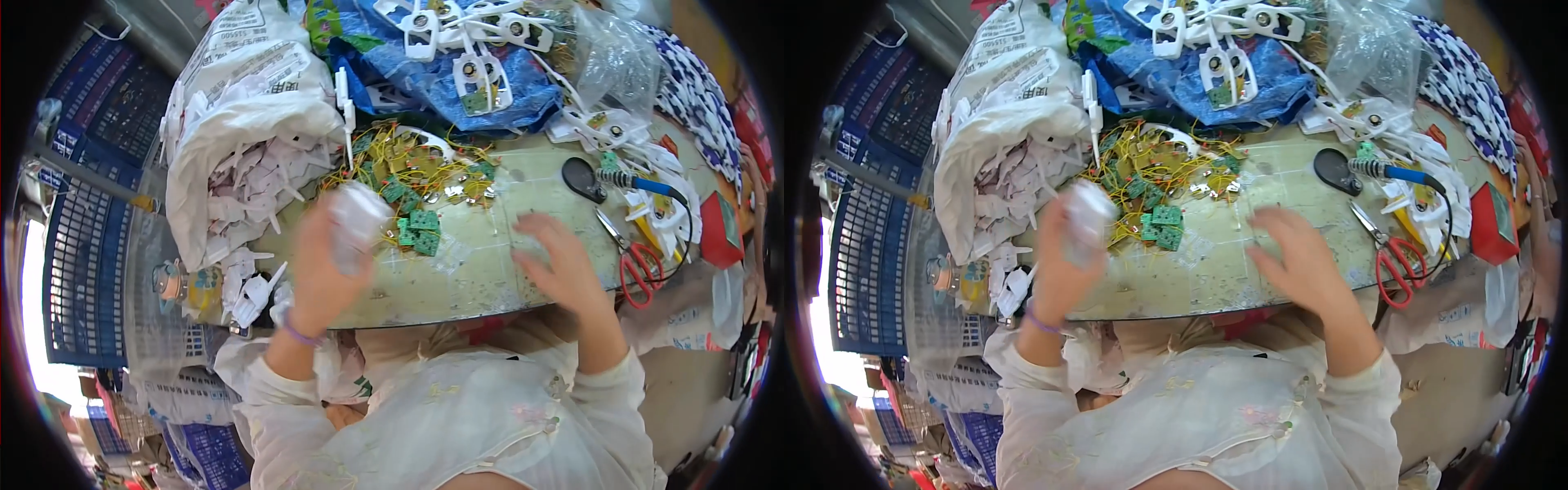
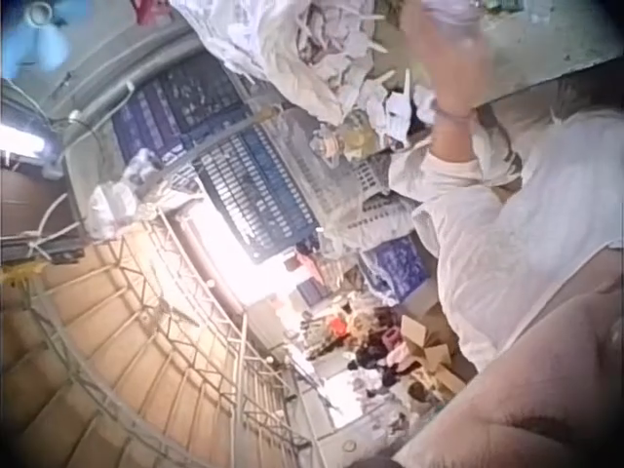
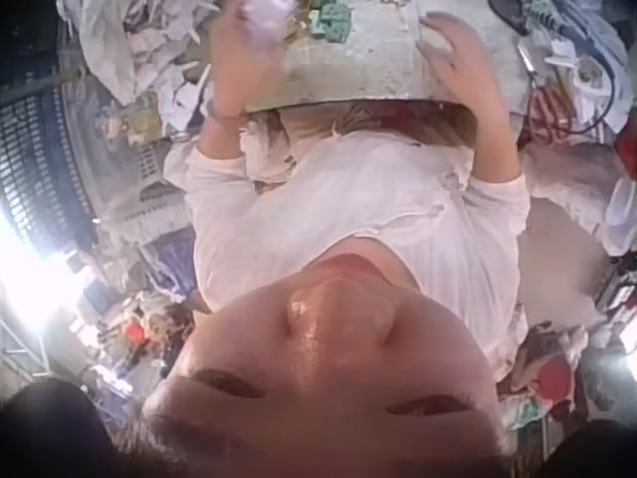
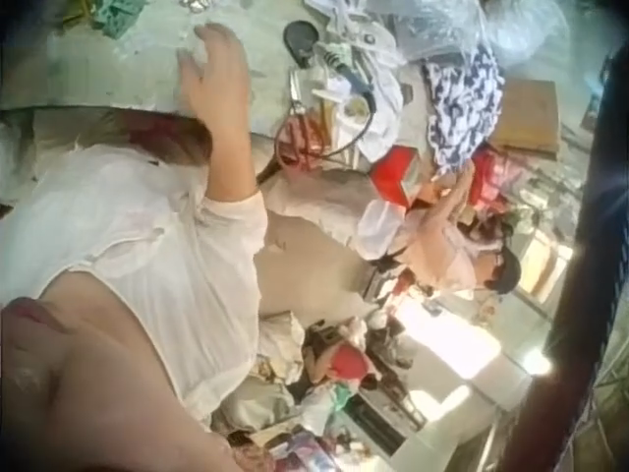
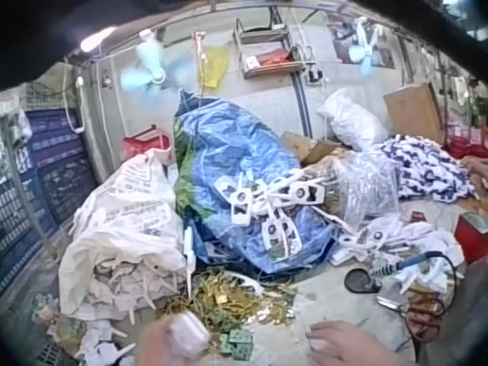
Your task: Assembling and soldering electronic components into a plastic housing.
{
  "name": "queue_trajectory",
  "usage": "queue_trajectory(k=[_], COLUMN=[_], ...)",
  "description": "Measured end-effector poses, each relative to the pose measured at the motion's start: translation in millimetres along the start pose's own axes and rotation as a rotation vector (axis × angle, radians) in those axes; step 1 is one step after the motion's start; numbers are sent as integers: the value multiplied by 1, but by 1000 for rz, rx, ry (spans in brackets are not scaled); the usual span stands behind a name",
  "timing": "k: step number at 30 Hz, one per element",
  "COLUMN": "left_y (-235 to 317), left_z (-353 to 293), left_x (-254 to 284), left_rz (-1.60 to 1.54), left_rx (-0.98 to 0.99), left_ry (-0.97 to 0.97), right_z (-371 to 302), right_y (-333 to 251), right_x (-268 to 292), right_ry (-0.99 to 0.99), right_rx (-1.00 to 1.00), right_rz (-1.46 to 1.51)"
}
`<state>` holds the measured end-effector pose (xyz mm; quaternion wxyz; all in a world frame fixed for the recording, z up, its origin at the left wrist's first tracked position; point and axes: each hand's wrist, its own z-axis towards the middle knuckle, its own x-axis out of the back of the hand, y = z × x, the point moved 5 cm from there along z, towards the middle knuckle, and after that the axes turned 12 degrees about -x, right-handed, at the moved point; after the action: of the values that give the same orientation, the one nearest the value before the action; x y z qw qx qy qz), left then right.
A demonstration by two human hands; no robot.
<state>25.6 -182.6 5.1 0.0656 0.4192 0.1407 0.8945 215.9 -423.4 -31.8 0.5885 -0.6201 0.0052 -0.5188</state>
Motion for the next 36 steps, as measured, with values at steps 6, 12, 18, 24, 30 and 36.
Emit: queue_trajectory(k=[6, 12, 18, 24, 30, 36], left_y=[77, 81, 84, 85, 76, 72], left_z=[-16, -25, -27, -33, -33, -13], left_x=[-93, -117, -105, -97, -105, -97], left_rz=[-466, -547, -460, -362, -451, -519], left_rx=[-283, -337, -323, -339, -319, -298], left_ry=[-532, -529, -477, -413, -490, -397], right_z=[144, 216, 242, 199, 104, 66], right_y=[19, 35, 42, 2, -7, 34], right_x=[2, -13, -12, 17, -12, -38], right_ry=[322, 498, 410, 382, -180, -263], right_rx=[-109, -140, -378, -198, 82, 106], right_rz=[107, -345, -275, -308, -246, -263])
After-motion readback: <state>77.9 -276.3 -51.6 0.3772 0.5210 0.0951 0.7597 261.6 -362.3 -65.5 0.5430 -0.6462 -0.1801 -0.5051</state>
